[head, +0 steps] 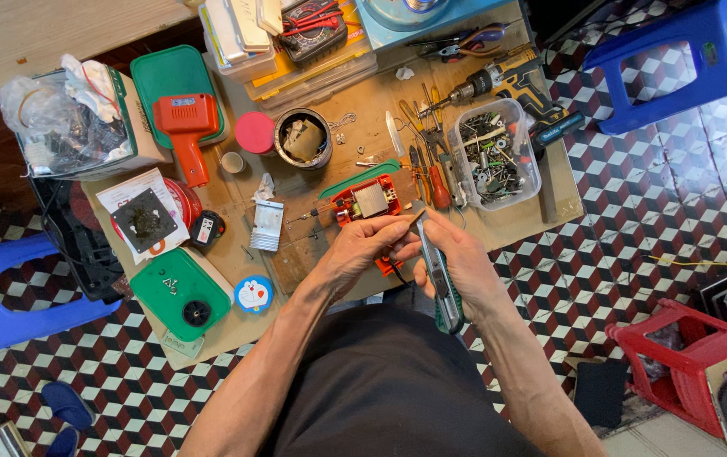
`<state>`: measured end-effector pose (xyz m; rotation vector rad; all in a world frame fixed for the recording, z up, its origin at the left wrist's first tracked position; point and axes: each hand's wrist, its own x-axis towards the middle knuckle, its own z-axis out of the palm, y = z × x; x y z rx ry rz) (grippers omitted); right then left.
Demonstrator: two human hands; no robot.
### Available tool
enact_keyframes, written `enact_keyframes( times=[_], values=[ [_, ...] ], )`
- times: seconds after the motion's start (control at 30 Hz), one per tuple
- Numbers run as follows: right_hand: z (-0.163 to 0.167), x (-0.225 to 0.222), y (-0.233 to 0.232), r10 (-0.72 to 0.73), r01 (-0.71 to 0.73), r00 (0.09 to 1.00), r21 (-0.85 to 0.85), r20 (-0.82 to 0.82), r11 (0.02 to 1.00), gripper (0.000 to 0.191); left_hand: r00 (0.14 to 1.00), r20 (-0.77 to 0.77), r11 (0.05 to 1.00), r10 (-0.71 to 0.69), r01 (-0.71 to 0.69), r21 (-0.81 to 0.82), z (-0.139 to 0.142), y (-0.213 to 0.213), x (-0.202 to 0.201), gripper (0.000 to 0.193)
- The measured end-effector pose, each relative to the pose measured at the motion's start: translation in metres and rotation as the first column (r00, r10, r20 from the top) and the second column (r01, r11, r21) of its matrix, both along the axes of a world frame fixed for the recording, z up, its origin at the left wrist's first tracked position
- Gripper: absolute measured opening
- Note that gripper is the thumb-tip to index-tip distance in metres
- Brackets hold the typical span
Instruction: The person uses a cordless drill to remove screws from an orange heat gun, then opens the casing to access the internal components. They manipulate wires and a small wooden stick, using a knife to scrape or trim the stick while working on the heat gun's internal assembly.
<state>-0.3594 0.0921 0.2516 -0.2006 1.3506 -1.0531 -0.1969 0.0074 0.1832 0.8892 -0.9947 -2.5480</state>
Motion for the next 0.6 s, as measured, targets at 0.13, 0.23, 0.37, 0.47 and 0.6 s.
enact_keyframes(
  times=[0.13, 0.23, 0.37, 0.47, 0.6],
  values=[
    [-0.006, 0.0, -0.01, 0.094, -0.088, 0.988, 0.047, -0.122, 0.995, 0.052, 0.995, 0.096, 0.981, 0.002, 0.017, -0.194, -0.005, 0.003, 0.002, 0.039],
    [-0.01, 0.001, -0.015, 0.088, -0.087, 0.992, 0.021, -0.089, 0.996, 0.049, 0.996, 0.062, 0.978, 0.066, -0.051, -0.204, -0.014, 0.008, -0.003, 0.039],
    [-0.016, 0.0, -0.015, 0.0, 0.003, 0.993, -0.028, 0.116, 1.0, 0.036, 0.99, -0.053, 0.991, 0.131, -0.132, -0.012, -0.025, 0.015, 0.003, 0.037],
    [-0.022, -0.002, -0.015, -0.028, 0.033, 0.985, -0.027, 0.171, 0.999, 0.032, 0.989, 0.045, 0.989, 0.139, -0.136, -0.065, -0.034, 0.016, 0.002, 0.037],
    [-0.03, -0.009, -0.01, -0.097, 0.099, 0.953, 0.008, 0.288, 0.995, 0.039, 0.986, 0.045, 0.986, 0.163, -0.161, -0.045, -0.038, 0.017, 0.0, 0.037]
  ],
)
